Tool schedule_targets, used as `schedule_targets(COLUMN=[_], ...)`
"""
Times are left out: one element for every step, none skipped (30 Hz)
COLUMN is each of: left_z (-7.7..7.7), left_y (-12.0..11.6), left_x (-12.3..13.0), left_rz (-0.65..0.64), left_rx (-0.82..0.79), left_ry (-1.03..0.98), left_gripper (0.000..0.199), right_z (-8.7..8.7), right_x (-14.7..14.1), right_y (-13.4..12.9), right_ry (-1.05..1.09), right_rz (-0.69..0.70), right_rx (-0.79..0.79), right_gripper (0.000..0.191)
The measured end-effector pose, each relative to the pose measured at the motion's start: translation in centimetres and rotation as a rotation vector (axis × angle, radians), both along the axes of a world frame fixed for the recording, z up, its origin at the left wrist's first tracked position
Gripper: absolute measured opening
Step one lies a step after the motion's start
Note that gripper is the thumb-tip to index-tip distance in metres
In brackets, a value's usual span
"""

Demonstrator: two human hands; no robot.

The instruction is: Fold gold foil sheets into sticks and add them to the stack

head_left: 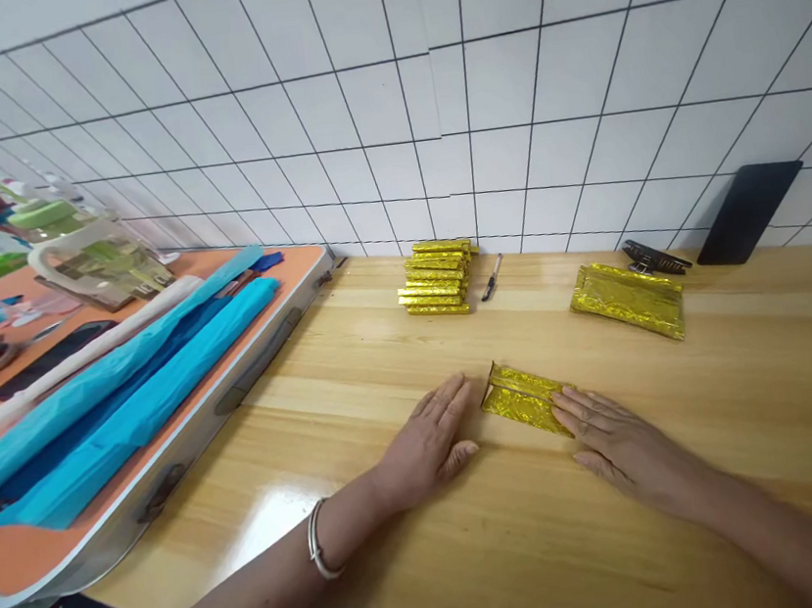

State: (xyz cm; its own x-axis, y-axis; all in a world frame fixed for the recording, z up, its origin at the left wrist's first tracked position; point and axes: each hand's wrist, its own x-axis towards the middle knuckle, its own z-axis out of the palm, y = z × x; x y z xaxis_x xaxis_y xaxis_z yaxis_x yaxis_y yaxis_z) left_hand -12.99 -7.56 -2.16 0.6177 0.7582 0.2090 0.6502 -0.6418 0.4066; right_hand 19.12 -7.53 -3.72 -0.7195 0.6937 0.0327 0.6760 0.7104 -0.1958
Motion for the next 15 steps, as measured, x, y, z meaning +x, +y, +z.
schedule_targets(left_z=[-0.1, -0.2, -0.2, -0.2, -0.2, -0.1, -0.1, -0.1, -0.2, -0.2, -0.3, -0.4, -0.4, -0.4, -0.4], left_y=[0.8, 1.5, 2.2, 2.8, 3.3, 3.7, 4.0, 4.2, 4.4, 4.5, 4.6, 4.6, 4.7, 4.7, 4.8], left_x=[-0.2, -0.2, 0.1, 0.5, 1.0, 1.4, 1.7, 2.0, 2.1, 2.1, 2.1, 2.1, 2.1, 2.1, 2.1], left_rz=[-0.037, -0.072, -0.106, -0.136, -0.16, -0.178, -0.192, -0.205, -0.216, -0.227, -0.237, -0.242, -0.243, -0.241, -0.236], left_rx=[0.008, 0.016, 0.026, 0.038, 0.048, 0.056, 0.061, 0.063, 0.062, 0.062, 0.062, 0.06, 0.057, 0.05, 0.044], left_ry=[0.065, 0.117, 0.154, 0.176, 0.191, 0.2, 0.206, 0.211, 0.212, 0.211, 0.208, 0.204, 0.203, 0.207, 0.213], left_gripper=[0.07, 0.074, 0.077, 0.078, 0.078, 0.079, 0.079, 0.078, 0.078, 0.077, 0.076, 0.074, 0.072, 0.07, 0.069], right_z=[0.1, 0.2, 0.3, 0.4, 0.5, 0.6, 0.7, 0.8, 0.9, 1.0, 1.0, 1.1, 1.1, 1.1, 1.1], right_x=[0.0, 0.1, 0.1, 0.2, 0.2, 0.3, 0.3, 0.3, 0.3, 0.3, 0.3, 0.3, 0.3, 0.3, 0.3], right_y=[0.4, 0.8, 1.1, 1.5, 1.8, 2.1, 2.3, 2.4, 2.5, 2.6, 2.7, 2.7, 2.8, 2.8, 2.9], right_ry=[0.001, 0.004, 0.01, 0.018, 0.031, 0.045, 0.054, 0.058, 0.056, 0.056, 0.06, 0.064, 0.07, 0.072, 0.069], right_rz=[0.01, 0.02, 0.032, 0.044, 0.054, 0.062, 0.069, 0.074, 0.077, 0.08, 0.084, 0.088, 0.092, 0.095, 0.098], right_rx=[-0.007, -0.014, -0.02, -0.026, -0.029, -0.029, -0.029, -0.027, -0.027, -0.027, -0.026, -0.027, -0.026, -0.022, -0.014], right_gripper=[0.052, 0.052, 0.052, 0.052, 0.052, 0.052, 0.051, 0.051, 0.05, 0.05, 0.05, 0.05, 0.05, 0.051, 0.051])
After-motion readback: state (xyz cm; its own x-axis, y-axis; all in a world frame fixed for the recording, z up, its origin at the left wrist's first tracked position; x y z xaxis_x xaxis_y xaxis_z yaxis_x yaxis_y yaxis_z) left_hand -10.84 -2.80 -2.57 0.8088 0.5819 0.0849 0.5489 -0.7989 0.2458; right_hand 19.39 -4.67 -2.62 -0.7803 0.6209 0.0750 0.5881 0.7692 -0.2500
